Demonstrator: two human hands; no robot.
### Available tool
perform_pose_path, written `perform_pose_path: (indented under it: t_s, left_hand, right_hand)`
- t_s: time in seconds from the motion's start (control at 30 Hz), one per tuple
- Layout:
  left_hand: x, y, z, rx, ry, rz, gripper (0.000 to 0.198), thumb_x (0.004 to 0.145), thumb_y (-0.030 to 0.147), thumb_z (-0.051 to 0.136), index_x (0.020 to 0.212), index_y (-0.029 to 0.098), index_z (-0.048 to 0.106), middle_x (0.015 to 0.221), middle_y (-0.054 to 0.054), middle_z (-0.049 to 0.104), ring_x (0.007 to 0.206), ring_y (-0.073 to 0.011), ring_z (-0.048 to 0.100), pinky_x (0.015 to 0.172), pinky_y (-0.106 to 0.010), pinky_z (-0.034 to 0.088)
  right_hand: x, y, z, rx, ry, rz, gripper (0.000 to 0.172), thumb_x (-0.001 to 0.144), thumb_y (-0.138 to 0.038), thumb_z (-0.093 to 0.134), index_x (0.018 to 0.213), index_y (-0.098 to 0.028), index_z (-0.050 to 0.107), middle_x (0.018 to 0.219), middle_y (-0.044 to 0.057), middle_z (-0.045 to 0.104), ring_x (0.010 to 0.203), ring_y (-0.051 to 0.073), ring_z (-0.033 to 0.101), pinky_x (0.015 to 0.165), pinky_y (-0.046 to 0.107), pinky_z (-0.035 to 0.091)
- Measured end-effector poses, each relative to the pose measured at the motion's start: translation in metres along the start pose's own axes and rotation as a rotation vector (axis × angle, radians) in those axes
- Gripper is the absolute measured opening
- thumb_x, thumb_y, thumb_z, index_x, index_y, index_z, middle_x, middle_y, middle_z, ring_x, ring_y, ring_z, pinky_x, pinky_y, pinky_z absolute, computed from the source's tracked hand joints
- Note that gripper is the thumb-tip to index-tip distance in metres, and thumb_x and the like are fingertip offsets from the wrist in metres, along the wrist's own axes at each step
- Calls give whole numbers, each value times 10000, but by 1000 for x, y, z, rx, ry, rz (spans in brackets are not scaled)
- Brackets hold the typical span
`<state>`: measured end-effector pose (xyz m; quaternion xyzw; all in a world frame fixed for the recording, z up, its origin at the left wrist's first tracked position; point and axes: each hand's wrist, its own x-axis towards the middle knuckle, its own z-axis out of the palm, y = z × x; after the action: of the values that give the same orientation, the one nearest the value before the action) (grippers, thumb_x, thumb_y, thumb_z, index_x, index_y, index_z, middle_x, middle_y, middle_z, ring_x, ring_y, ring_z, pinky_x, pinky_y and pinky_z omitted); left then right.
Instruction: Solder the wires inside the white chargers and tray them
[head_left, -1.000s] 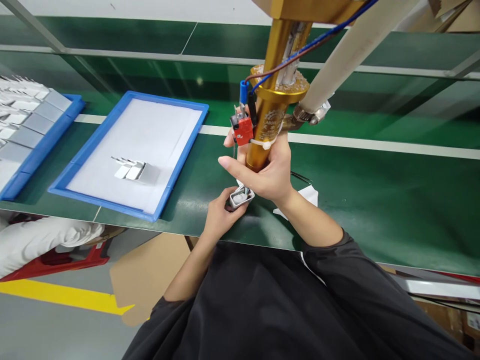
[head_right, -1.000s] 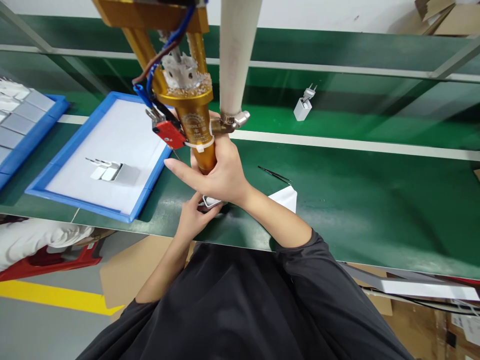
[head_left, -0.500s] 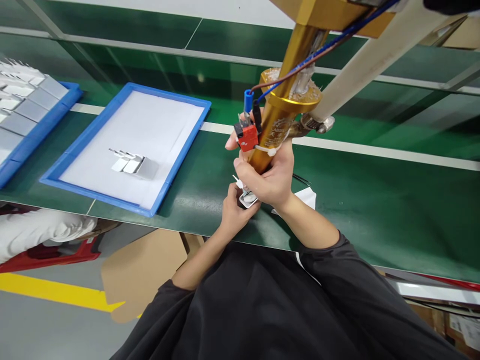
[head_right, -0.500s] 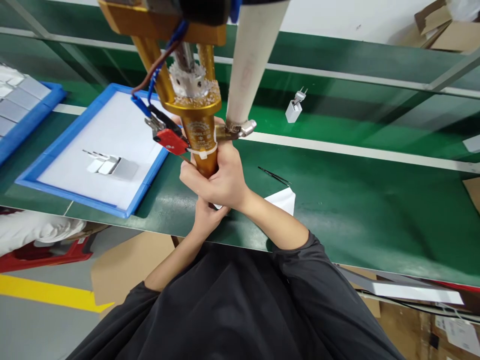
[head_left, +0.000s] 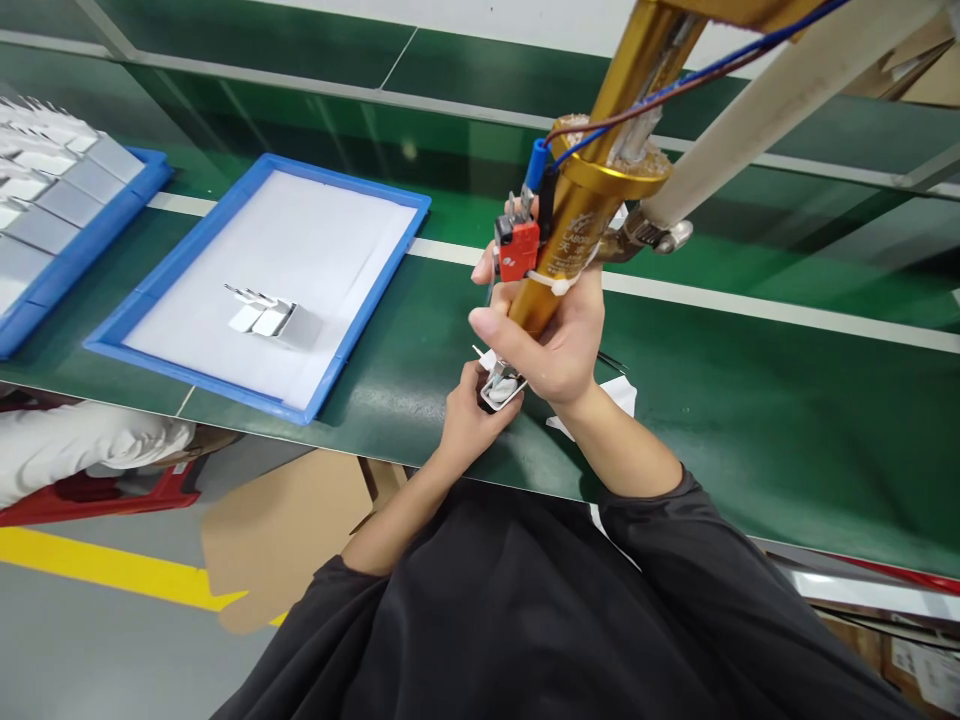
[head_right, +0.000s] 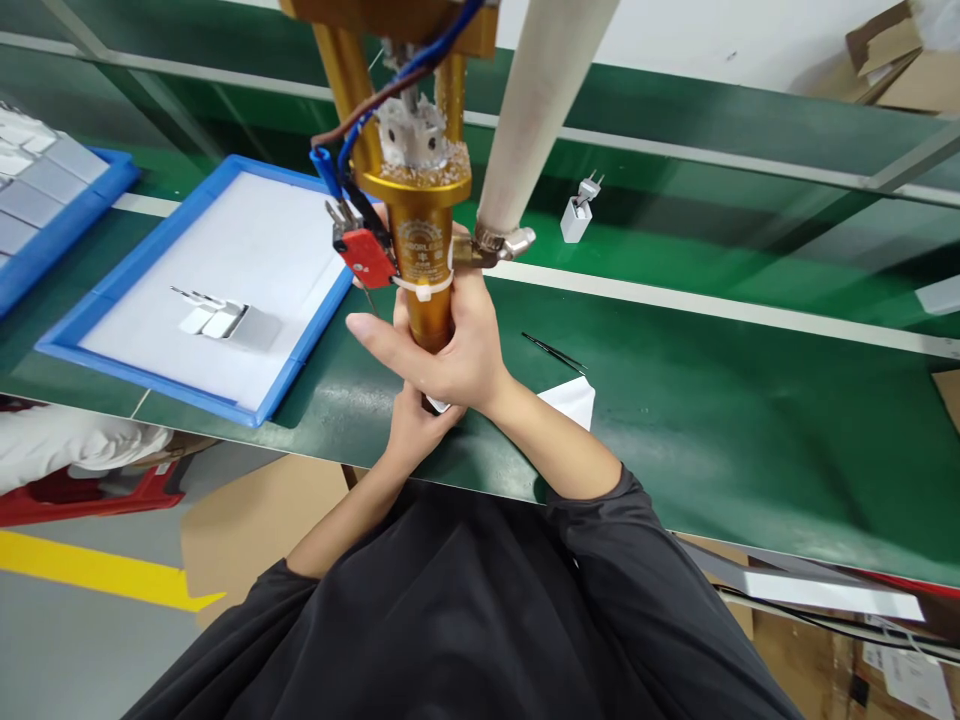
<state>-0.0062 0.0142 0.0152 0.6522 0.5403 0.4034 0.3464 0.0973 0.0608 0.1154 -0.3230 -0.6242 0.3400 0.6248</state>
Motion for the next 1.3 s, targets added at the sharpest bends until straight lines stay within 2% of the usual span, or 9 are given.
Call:
perform_pose_path:
  t_s: [0.2, 0.33, 0.47, 0.57, 0.73, 0.87, 0.93, 1.1, 1.3]
  left_hand:
    - [9, -21, -34, 292, -103, 4, 322, 753, 279, 693, 1048, 219, 578, 1013, -34, 679, 974, -225, 621, 849, -333, 496]
    - [19, -25, -48, 217, -250, -59, 494, 773, 407, 707, 1212, 242, 554, 1132, -44, 679, 1065, -242, 615, 930, -370, 484]
    - [30, -16, -41, 57, -207, -144, 481, 829, 428, 643, 1260, 242, 534, 1112, -33, 713, 1024, -217, 663, 949, -364, 481]
    - [33, -13, -30, 19, -164, -155, 403, 843, 333, 607, 1225, 231, 526, 986, -12, 741, 876, -178, 692, 880, -333, 511]
    - [30, -19, -25, 175, 0, 22, 423, 791, 150, 559, 1204, 221, 512, 968, -21, 705, 873, -165, 657, 826, -296, 503]
    - [28, -22, -35, 367, -81, 247, 422, 845, 194, 522, 1267, 184, 527, 1037, -83, 666, 1015, -231, 563, 891, -369, 453]
    - [27, -20, -41, 425, -123, 280, 403, 916, 273, 479, 1306, 177, 514, 1027, -95, 665, 1019, -245, 543, 898, -390, 436]
    - [23, -17, -46, 463, -84, 214, 336, 919, 390, 537, 1190, 194, 570, 1023, -79, 682, 936, -210, 615, 843, -320, 476]
    - [14, -19, -43, 393, -104, 150, 249, 876, 383, 603, 1054, 210, 587, 972, -26, 723, 827, -161, 679, 803, -262, 503]
  right_hand:
    - [5, 4, -2, 35, 49, -5, 412, 876, -573, 531, 1133, -283, 392, 925, -4, 573, 488, 34, 449, 440, 230, 436]
    - [12, 3, 0, -7, 88, -6, 426, 855, -573, 573, 1151, -331, 384, 941, -23, 603, 502, 36, 471, 451, 219, 415]
    - [15, 5, -1, 95, 118, -49, 393, 818, -515, 657, 1073, -344, 412, 918, -54, 610, 448, 10, 407, 415, 199, 377]
    - [15, 10, -2, 7, 97, -30, 423, 849, -547, 600, 1159, -356, 385, 953, -37, 631, 499, 35, 503, 440, 207, 424]
    - [14, 15, -4, -5, 94, -34, 434, 872, -535, 572, 1209, -356, 365, 975, -29, 640, 576, 64, 580, 496, 232, 478]
    - [15, 11, -3, -11, 101, 9, 383, 868, -517, 582, 1139, -316, 400, 981, -16, 641, 587, 68, 580, 516, 243, 491]
    - [15, 9, -3, -25, 115, 42, 360, 861, -500, 596, 1088, -295, 405, 960, -16, 637, 565, 62, 558, 500, 237, 480]
    - [15, 9, -3, -37, 151, 88, 343, 846, -424, 634, 1037, -274, 393, 934, -20, 629, 528, 55, 505, 485, 238, 472]
    - [16, 11, -4, -32, 155, 103, 373, 833, -388, 653, 1071, -278, 388, 920, -25, 625, 568, 66, 538, 509, 241, 492]
